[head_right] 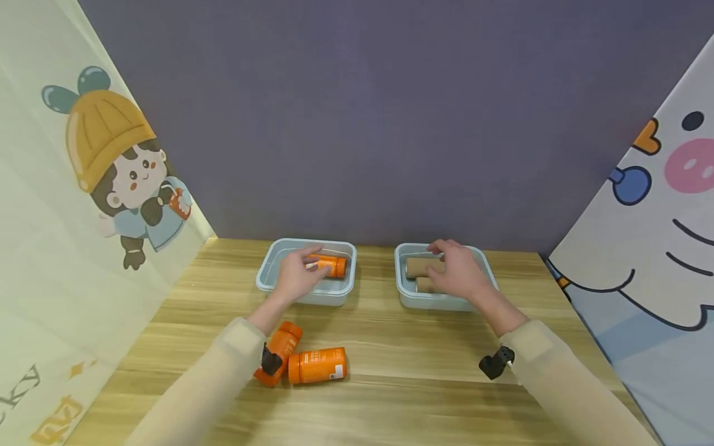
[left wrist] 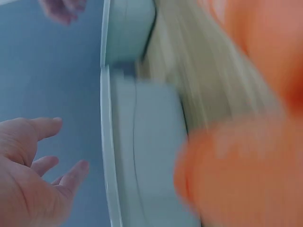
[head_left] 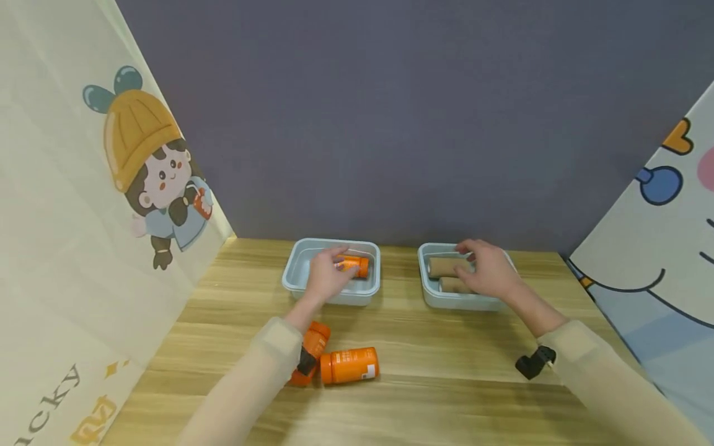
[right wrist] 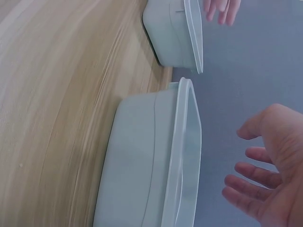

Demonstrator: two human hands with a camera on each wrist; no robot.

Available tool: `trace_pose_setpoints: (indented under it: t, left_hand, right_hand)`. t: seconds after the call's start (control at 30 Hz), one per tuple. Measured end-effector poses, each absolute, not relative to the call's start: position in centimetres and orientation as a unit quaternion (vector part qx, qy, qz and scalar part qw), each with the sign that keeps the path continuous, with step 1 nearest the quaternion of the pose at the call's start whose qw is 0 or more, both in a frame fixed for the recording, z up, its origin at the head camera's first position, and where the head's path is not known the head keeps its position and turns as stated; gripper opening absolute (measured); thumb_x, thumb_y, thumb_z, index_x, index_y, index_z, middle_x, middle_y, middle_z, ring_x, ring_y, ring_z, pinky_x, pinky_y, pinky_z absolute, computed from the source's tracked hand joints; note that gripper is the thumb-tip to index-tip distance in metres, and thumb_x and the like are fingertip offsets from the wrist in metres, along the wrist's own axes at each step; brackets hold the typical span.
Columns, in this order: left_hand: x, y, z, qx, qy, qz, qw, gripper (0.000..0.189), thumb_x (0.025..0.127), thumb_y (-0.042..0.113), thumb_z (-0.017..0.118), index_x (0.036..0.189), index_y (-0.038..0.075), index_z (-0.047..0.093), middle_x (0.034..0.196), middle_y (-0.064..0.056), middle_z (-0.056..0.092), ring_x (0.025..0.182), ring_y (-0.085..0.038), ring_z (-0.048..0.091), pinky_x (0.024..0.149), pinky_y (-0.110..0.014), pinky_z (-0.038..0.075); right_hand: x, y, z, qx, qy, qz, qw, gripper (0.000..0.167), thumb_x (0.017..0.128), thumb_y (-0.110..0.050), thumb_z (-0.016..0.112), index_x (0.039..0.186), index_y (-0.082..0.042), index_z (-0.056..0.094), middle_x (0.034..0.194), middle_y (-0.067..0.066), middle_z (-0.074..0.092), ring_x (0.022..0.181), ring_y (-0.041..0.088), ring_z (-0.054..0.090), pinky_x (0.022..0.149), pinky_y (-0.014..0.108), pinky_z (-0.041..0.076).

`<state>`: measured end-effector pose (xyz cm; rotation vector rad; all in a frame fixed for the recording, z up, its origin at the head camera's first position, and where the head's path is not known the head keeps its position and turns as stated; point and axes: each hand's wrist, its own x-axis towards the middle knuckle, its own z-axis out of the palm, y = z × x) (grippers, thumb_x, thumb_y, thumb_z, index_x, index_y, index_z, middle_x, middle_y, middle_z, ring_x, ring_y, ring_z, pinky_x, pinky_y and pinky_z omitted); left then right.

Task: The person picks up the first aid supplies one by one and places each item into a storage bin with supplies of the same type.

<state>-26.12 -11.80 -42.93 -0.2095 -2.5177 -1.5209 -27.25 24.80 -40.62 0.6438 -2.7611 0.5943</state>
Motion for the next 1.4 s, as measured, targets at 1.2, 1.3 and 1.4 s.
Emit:
trace_pose_setpoints:
  t: [1.2,1.3,1.4]
  left_hand:
    - [-24.0,-23.0,-44.6,0.002,-0.880,-0.472,0.049,0.073,0.090,0.014,0.085,0.152,-0.007,0.051,0.156,-0.029,0.052,0.139,-0.048,0.059,0.111,-0.050,0.056]
    - [-24.0,-23.2,-44.9,-0.004,-0.882,-0.469,0.053,0.073,0.090,0.013,0.085,0.150,-0.010,0.052,0.155,-0.030,0.053,0.138,-0.049,0.059,0.111,-0.050,0.056]
    - [-24.0,-23.4,-45.1,-0.001,-0.881,-0.470,0.058,0.073,0.089,0.013,0.086,0.148,-0.012,0.052,0.154,-0.031,0.054,0.137,-0.049,0.060,0.110,-0.049,0.057]
  right_hand:
    - [-21.2,14.7,-39.8,0.370,-0.891,0.239,0.109,0.042,0.089,-0.019,0.084,0.128,-0.010,0.069,0.119,0.003,0.074,0.103,0.020,0.071,0.088,0.042,0.064]
    - [-19.8,13.3,-40.1,0.395,-0.881,0.244,0.092,0.042,0.091,-0.020,0.083,0.130,-0.013,0.069,0.123,0.001,0.074,0.106,0.017,0.070,0.091,0.039,0.064]
    - [-18.7,11.9,-41.2,0.422,-0.868,0.247,0.080,0.044,0.090,-0.019,0.083,0.131,-0.013,0.068,0.125,0.001,0.074,0.108,0.016,0.069,0.093,0.036,0.064]
